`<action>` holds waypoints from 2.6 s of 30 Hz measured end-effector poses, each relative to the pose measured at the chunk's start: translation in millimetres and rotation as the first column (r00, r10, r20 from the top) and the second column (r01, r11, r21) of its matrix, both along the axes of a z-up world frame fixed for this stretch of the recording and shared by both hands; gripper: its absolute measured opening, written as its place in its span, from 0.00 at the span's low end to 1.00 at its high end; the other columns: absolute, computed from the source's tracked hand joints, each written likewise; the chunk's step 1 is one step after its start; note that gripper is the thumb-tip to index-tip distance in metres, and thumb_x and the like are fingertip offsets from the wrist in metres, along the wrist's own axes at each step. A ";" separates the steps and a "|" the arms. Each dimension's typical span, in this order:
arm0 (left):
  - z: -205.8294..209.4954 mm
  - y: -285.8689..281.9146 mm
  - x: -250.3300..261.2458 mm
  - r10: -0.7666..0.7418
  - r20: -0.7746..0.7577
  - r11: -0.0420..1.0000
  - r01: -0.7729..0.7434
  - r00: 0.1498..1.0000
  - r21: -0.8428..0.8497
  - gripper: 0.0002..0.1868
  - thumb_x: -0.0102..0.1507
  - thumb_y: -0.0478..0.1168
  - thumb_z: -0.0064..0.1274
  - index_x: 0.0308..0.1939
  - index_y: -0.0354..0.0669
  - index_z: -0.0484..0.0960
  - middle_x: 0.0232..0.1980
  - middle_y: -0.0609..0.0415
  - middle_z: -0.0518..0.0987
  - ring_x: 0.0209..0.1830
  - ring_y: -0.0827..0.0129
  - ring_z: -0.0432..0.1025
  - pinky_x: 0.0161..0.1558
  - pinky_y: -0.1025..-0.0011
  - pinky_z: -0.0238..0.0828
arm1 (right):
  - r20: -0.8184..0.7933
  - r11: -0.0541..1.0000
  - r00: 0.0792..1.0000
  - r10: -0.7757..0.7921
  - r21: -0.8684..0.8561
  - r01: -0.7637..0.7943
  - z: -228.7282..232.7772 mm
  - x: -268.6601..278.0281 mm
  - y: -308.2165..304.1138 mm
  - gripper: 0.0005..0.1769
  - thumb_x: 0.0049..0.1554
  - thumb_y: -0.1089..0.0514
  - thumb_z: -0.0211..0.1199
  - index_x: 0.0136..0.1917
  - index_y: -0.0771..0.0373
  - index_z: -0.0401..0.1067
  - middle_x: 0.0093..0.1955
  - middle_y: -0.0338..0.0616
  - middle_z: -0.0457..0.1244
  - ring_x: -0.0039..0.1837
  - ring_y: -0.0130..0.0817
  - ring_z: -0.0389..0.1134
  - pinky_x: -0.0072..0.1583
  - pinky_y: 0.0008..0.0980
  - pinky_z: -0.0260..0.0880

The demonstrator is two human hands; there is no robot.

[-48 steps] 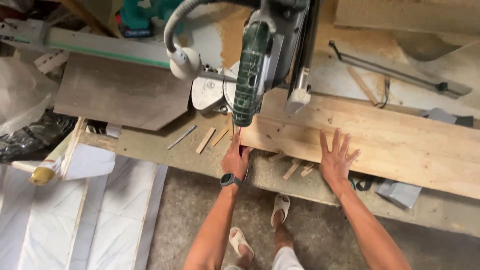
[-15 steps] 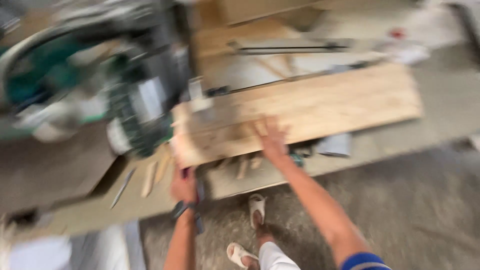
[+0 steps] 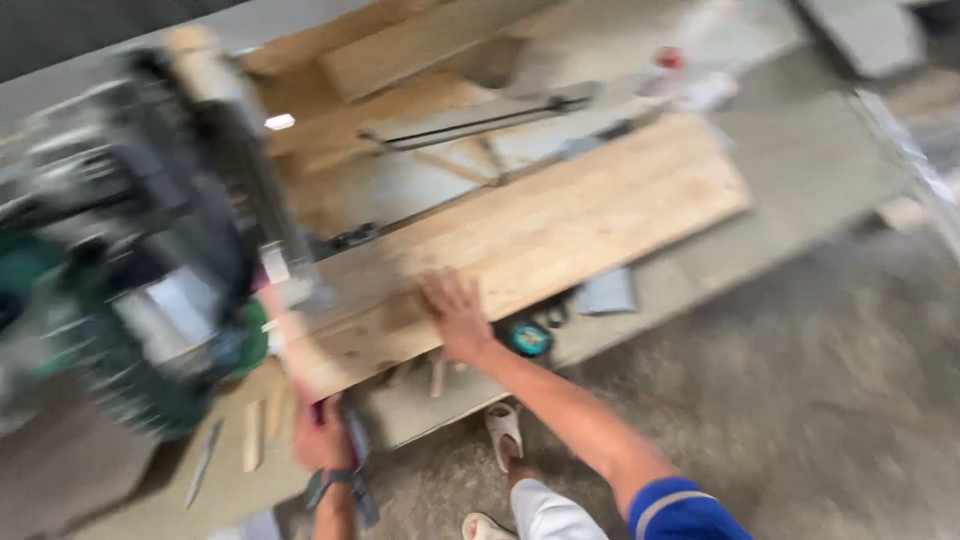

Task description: The person positions a wooden plank on a workbench and uses a circular saw to cut it. They then use a leaf blower to clear sawdust from the work area. The person repeats the cutting process on the plank multiple times.

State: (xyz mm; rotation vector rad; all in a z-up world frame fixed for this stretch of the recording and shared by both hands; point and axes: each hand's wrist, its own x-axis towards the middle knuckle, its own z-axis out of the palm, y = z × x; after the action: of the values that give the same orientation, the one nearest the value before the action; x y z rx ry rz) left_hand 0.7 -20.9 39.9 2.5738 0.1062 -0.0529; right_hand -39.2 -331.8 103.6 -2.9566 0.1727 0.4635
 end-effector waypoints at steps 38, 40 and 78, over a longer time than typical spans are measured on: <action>-28.4 26.8 3.8 0.072 -0.093 0.982 -0.087 0.993 -0.169 0.37 0.60 0.58 0.57 0.75 0.75 0.68 0.64 0.59 0.81 0.57 0.51 0.78 0.56 0.53 0.75 | 0.390 0.988 0.909 0.148 -0.099 -0.118 -75.5 9.9 42.6 0.79 0.24 0.66 0.77 0.85 0.40 0.47 0.88 0.45 0.37 0.85 0.69 0.32 0.81 0.64 0.39; -25.4 26.8 1.3 0.083 -0.054 0.983 -0.090 0.995 -0.158 0.38 0.60 0.56 0.60 0.76 0.72 0.68 0.64 0.59 0.81 0.56 0.52 0.79 0.55 0.54 0.76 | 0.418 0.977 0.884 0.208 -0.133 -0.167 -73.2 8.7 41.0 0.84 0.19 0.63 0.81 0.85 0.38 0.45 0.87 0.48 0.39 0.84 0.72 0.35 0.80 0.66 0.44; 10.3 26.1 2.6 0.038 -0.076 0.969 -0.055 0.996 -0.239 0.39 0.63 0.52 0.60 0.78 0.62 0.66 0.66 0.54 0.79 0.64 0.51 0.74 0.62 0.51 0.72 | 0.341 0.967 0.922 0.184 -0.233 -0.107 -71.6 11.6 43.4 0.73 0.31 0.55 0.76 0.85 0.44 0.44 0.89 0.41 0.34 0.87 0.57 0.31 0.83 0.64 0.34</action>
State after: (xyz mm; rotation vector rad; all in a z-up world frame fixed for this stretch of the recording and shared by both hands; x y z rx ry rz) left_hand 3.3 5.2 50.2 2.3256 0.1762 -0.1316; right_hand -27.6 -288.4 32.0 -3.2094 -0.0463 -0.0974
